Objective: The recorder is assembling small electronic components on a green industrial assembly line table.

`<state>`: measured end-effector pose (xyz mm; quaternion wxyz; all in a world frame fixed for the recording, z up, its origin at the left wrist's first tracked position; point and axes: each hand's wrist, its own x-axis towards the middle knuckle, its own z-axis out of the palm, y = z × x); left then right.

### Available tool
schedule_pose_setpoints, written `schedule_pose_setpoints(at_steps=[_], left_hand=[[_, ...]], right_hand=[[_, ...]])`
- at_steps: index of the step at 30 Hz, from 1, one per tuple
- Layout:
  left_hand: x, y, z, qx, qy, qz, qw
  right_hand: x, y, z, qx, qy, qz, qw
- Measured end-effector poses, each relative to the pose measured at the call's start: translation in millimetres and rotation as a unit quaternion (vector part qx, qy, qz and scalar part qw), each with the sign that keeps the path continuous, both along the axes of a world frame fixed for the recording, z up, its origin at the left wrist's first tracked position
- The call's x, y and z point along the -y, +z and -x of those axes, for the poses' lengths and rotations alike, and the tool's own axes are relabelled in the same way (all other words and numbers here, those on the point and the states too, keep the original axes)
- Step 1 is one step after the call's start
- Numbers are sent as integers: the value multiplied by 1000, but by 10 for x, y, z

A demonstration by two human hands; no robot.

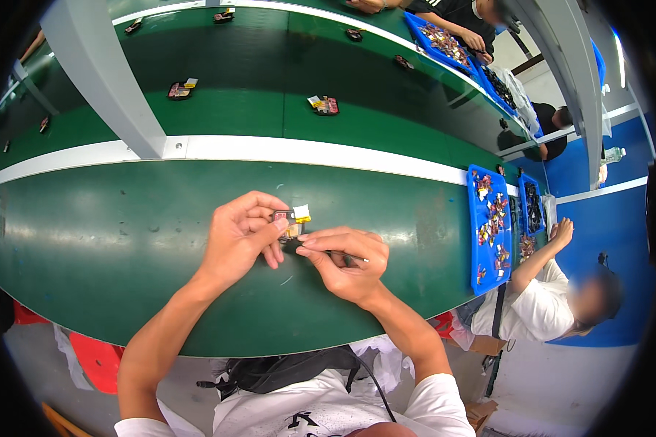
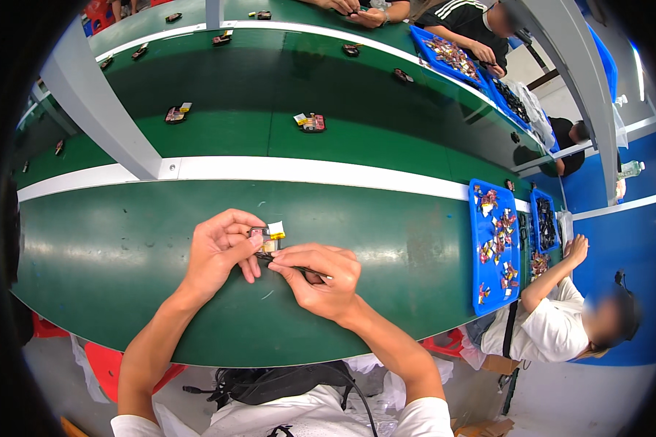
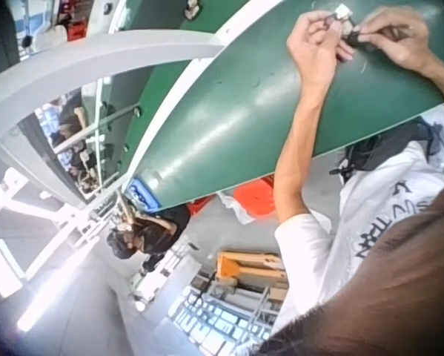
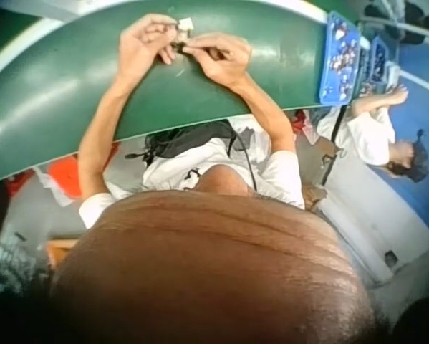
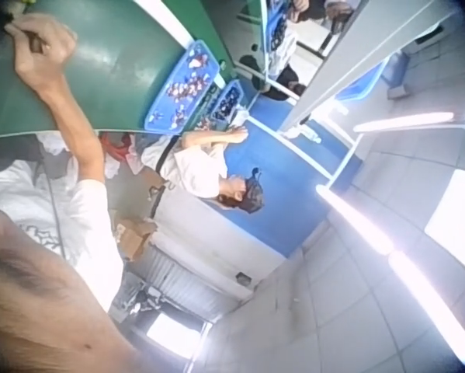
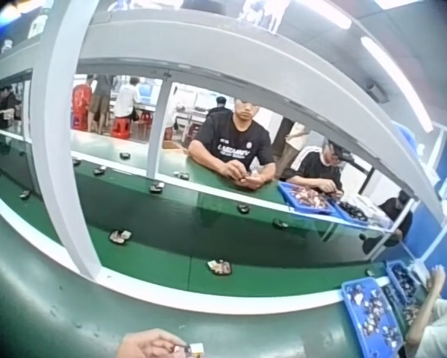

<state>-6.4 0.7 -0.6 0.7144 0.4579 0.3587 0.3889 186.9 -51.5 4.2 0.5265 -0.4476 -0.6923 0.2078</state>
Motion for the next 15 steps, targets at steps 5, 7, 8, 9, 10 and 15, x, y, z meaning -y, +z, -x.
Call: schedule_pose_setpoints(at_steps=[5, 7, 8, 9, 10, 15], left_hand=[[13, -45, -41, 3, 0, -1, 1000], [13, -47, -47, -4, 3, -5, 1000], [20, -46, -39, 0, 1, -9, 1000], [9, -42, -56, 1, 1, -13, 1000], [8, -50, -47, -5, -1, -16, 1000], [17, -74, -73, -32, 7, -40, 999]], right_hand=[[4, 8, -4, 5, -2, -22, 1000], [-5, 32, -10, 17, -5, -32, 999], [1, 23, 3, 6, -2, -32, 999], [1, 29, -12, 18, -5, -30, 999], [4, 33, -14, 29, -8, -29, 999], [-33, -67, -37, 12, -7, -34, 999]])
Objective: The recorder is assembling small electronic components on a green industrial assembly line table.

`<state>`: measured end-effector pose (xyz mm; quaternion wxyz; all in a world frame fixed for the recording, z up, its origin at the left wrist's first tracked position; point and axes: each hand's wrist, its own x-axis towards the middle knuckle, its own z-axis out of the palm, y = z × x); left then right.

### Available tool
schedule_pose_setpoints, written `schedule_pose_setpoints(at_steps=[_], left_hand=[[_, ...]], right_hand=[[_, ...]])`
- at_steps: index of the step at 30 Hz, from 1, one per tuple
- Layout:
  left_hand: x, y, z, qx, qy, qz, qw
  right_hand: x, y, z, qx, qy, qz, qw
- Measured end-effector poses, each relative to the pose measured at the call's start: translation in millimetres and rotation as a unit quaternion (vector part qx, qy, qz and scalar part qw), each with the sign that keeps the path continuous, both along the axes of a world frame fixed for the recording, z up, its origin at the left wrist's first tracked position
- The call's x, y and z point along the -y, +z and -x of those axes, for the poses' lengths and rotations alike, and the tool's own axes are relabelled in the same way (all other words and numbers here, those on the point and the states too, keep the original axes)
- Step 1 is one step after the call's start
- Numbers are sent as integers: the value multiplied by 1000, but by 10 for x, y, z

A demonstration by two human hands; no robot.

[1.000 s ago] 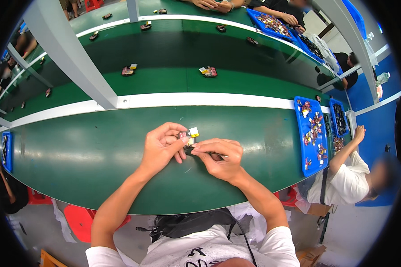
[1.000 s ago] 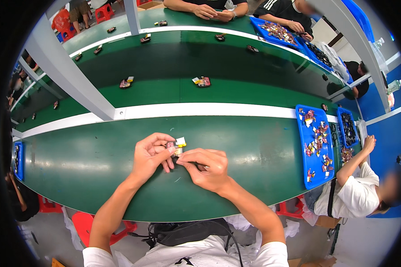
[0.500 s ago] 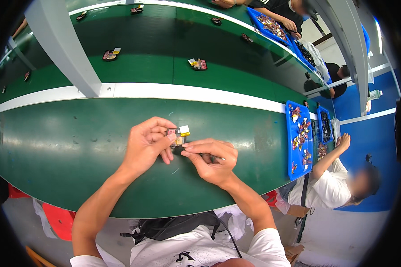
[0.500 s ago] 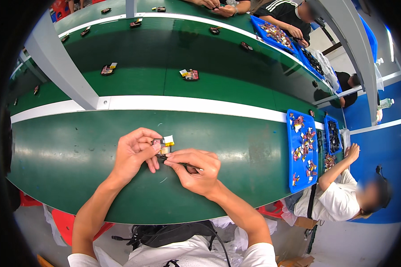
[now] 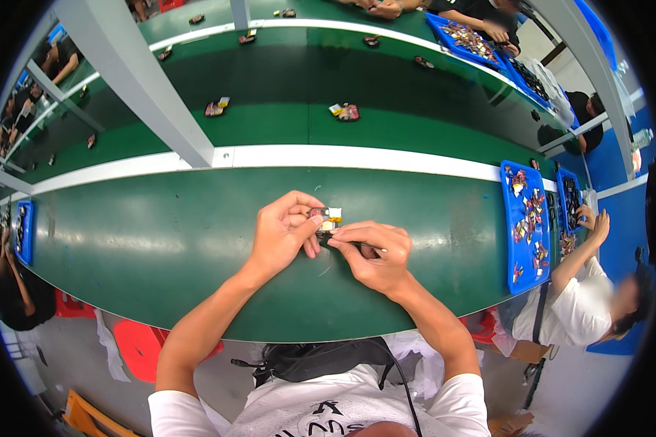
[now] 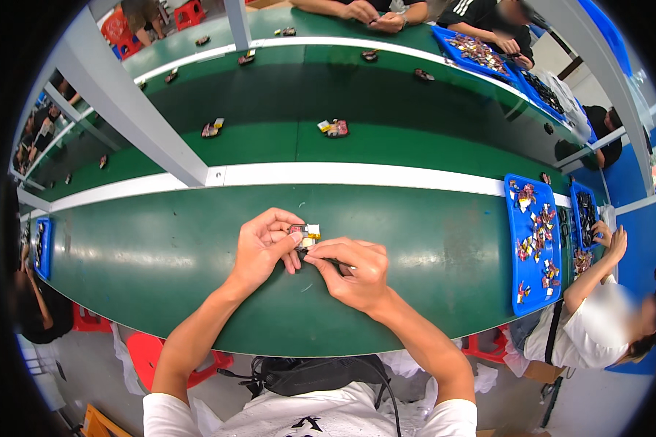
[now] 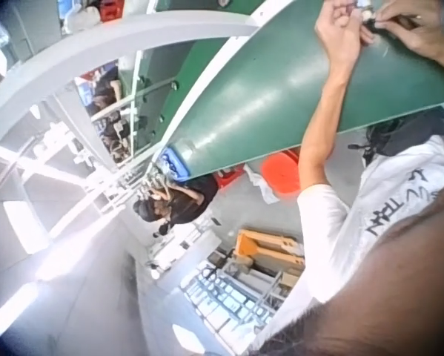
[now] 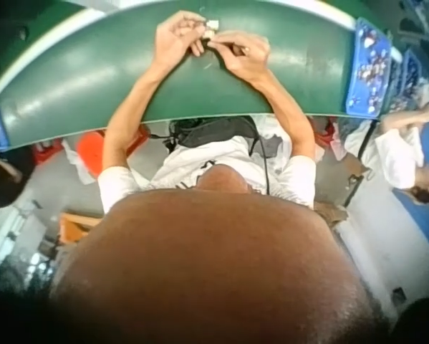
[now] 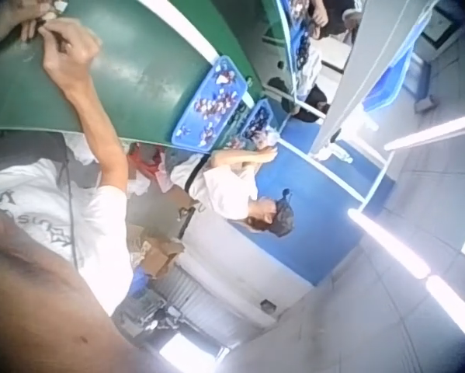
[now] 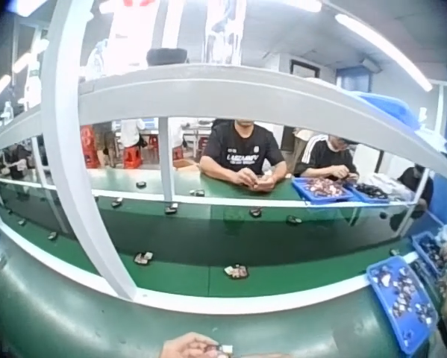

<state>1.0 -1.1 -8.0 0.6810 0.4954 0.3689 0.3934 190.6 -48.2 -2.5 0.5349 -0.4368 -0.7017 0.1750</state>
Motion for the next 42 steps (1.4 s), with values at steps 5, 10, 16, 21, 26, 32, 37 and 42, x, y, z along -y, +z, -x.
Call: schedule_pose_setpoints(at_steps=[5, 10, 16, 21, 26, 32, 37, 42], left_hand=[[-229, 18, -37, -25, 128, -32, 991], [-1234, 63, -56, -137, 240, -145, 950], [-1880, -176, 293, -556, 351, -342, 672], [-1557, 40, -166, -492, 364, -368, 700], [-1399, -7, -698, -479, 280, -394, 733], [-1444, -88, -851, -539, 299, -415, 669], [-1428, -3, -791, -555, 264, -447, 651], [-1638, -1, -498, -503, 174, -479, 698]], right_hand=[[-46, 38, -9, -16, -19, -83, 996], [-61, -5, -67, 5, -37, -78, 996], [-82, -45, -19, -7, -44, -74, 996], [-56, -17, -141, 3, -54, -73, 996], [-29, 1, -105, 33, -41, -74, 996], [-22, -24, -71, 32, -35, -44, 998], [-40, -80, -112, 31, -26, -66, 997], [-50, -61, -109, 35, -14, -86, 996]])
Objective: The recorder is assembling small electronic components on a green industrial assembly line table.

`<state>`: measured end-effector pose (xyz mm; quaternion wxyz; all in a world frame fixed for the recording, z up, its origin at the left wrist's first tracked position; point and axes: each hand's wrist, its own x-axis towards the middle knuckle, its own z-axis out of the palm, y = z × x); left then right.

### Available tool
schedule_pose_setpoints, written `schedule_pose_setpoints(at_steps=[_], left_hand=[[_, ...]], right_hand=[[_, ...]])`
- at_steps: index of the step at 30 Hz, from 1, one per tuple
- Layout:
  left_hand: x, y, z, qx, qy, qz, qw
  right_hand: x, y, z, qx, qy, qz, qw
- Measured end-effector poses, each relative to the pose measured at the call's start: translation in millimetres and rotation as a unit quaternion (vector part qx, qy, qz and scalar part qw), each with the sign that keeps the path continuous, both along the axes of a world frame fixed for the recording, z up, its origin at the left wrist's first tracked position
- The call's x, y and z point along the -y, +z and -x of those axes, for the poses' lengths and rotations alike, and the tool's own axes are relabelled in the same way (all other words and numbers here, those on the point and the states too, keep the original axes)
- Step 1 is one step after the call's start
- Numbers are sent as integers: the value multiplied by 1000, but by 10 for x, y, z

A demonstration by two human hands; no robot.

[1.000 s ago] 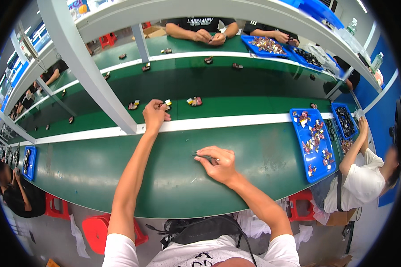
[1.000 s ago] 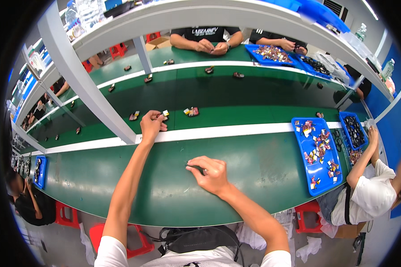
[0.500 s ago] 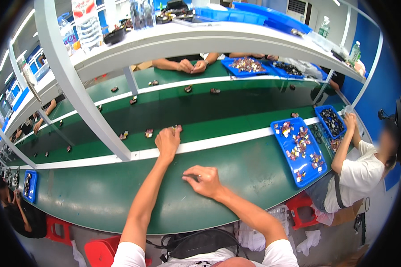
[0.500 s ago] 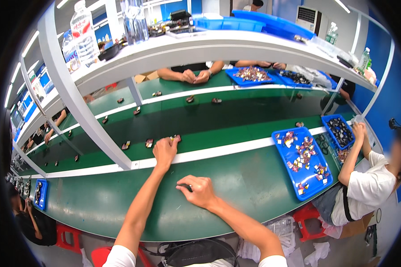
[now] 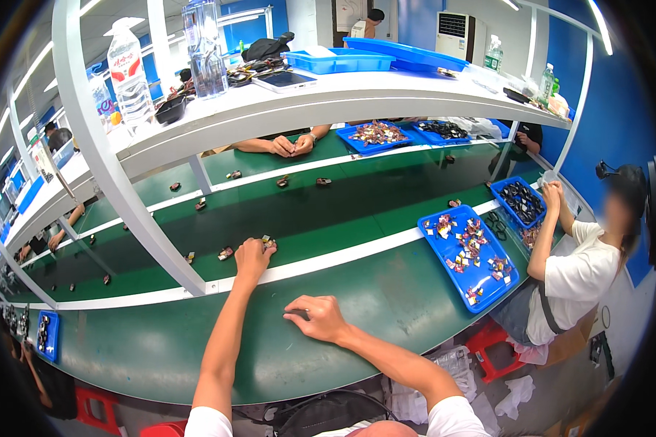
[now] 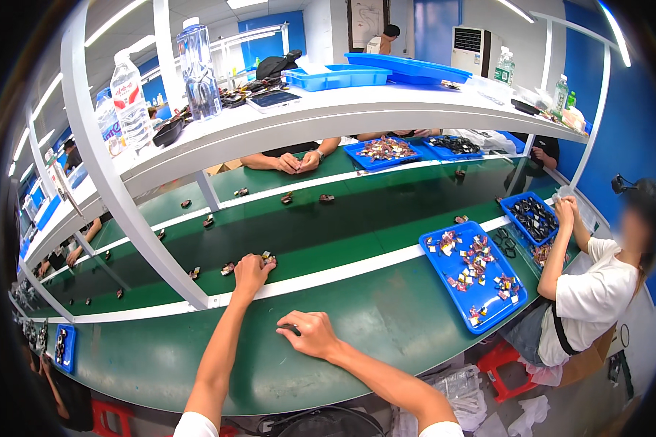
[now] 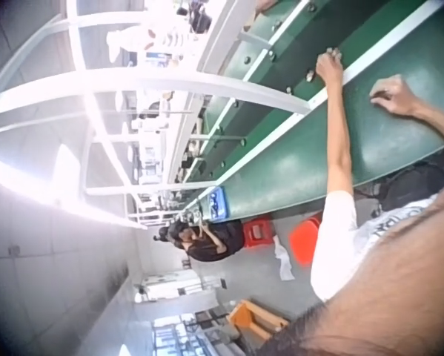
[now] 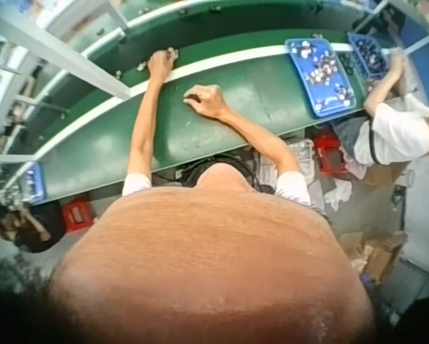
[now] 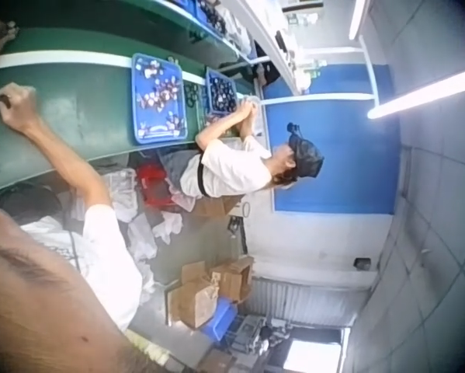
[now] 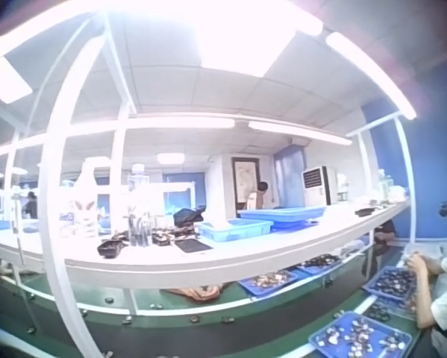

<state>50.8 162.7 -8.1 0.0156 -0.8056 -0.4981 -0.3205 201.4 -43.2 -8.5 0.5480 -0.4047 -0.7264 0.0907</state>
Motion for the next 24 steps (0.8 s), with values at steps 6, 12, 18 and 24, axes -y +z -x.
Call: schedule_pose_setpoints(at_steps=[6, 12, 18, 24], left_hand=[[-182, -19, 26, 155, 95, 245, 952], [-202, -78, -105, 235, 185, 286, 910], [-208, -205, 36, 309, 174, 250, 901], [344, 38, 222, 329, -37, 249, 910]], right_hand=[[14, 5, 21, 8, 7, -8, 1000], [22, 56, 24, 24, -13, -10, 1000], [15, 68, 82, -9, -16, -7, 1000], [15, 14, 49, -109, -39, 75, 990]])
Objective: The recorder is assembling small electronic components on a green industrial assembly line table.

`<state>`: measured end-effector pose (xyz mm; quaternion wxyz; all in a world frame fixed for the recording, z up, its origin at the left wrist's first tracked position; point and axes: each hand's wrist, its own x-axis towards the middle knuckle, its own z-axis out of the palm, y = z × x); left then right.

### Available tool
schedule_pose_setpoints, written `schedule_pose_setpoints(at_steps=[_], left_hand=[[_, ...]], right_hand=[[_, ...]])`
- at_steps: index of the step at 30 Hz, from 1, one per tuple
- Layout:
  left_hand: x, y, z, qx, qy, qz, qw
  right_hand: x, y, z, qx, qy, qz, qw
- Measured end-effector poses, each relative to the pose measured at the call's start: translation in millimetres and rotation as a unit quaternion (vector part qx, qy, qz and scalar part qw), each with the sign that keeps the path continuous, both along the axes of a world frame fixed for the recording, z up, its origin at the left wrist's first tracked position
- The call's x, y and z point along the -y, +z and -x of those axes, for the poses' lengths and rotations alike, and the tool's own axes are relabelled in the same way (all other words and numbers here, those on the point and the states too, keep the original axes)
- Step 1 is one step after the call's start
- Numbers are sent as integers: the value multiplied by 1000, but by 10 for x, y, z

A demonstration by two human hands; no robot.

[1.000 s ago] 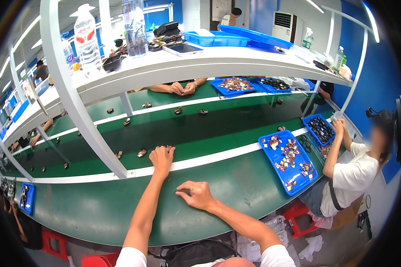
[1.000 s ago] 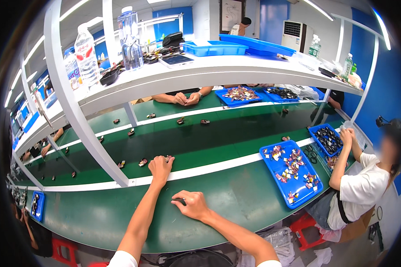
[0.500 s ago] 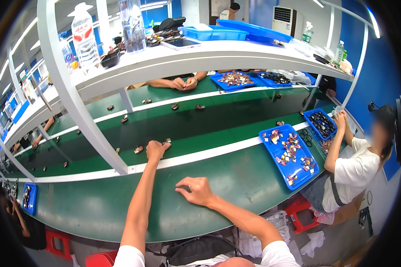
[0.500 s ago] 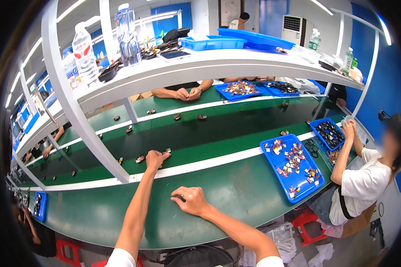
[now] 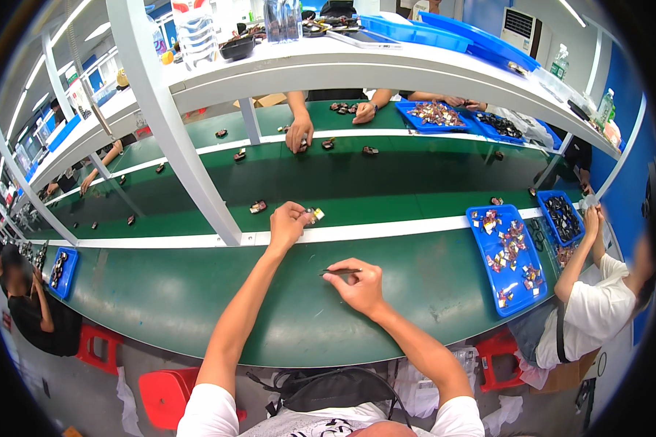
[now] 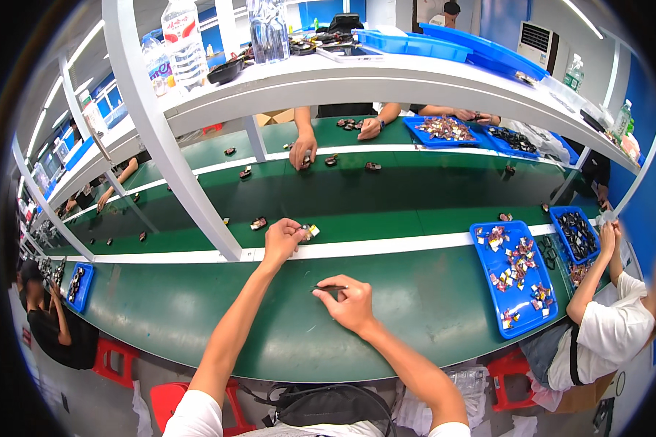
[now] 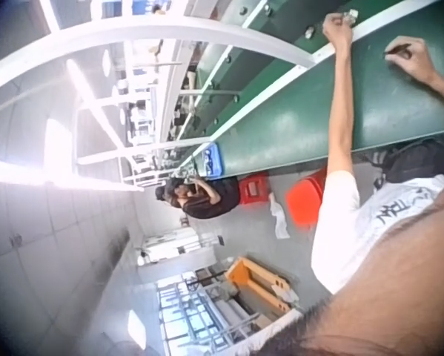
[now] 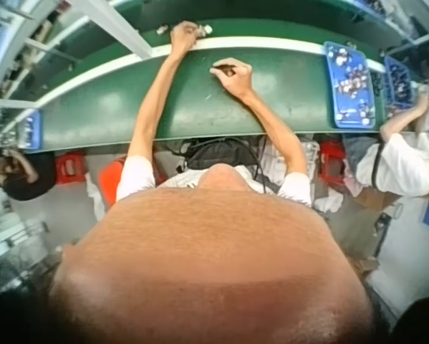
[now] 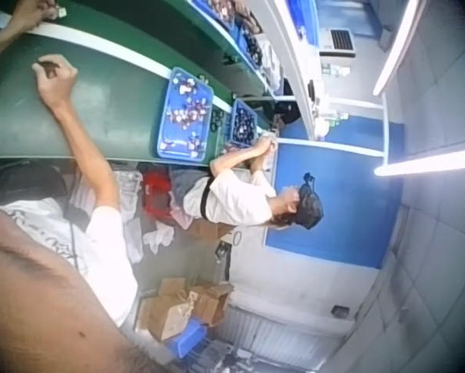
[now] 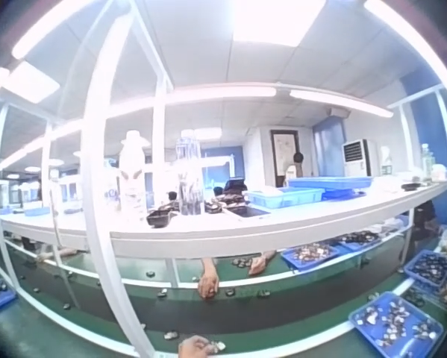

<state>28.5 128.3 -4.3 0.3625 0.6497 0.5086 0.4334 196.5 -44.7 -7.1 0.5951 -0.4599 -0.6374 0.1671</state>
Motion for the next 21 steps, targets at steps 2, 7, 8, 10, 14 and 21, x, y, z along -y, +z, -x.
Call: schedule_pose_setpoints(at_steps=[2, 7, 8, 10, 14, 21], left_hand=[[321, 128, 74, 10, -37, 40, 998], [992, 240, 219, 28, -93, 105, 990], [1069, 240, 232, 36, -95, 122, 987], [1165, 188, 230, 53, -93, 133, 985], [1237, 49, 241, 82, -104, 140, 981], [1321, -36, 194, 91, -108, 128, 982]], right_hand=[[-13, -3, -5, -53, 9, 41, 998], [-44, 50, -41, -197, 68, 135, 969], [-31, 75, -53, -217, 76, 154, 961], [-44, 22, -69, -234, 83, 172, 953], [-56, -22, -50, -207, 67, 176, 960], [-9, 11, 5, -145, 33, 170, 974]])
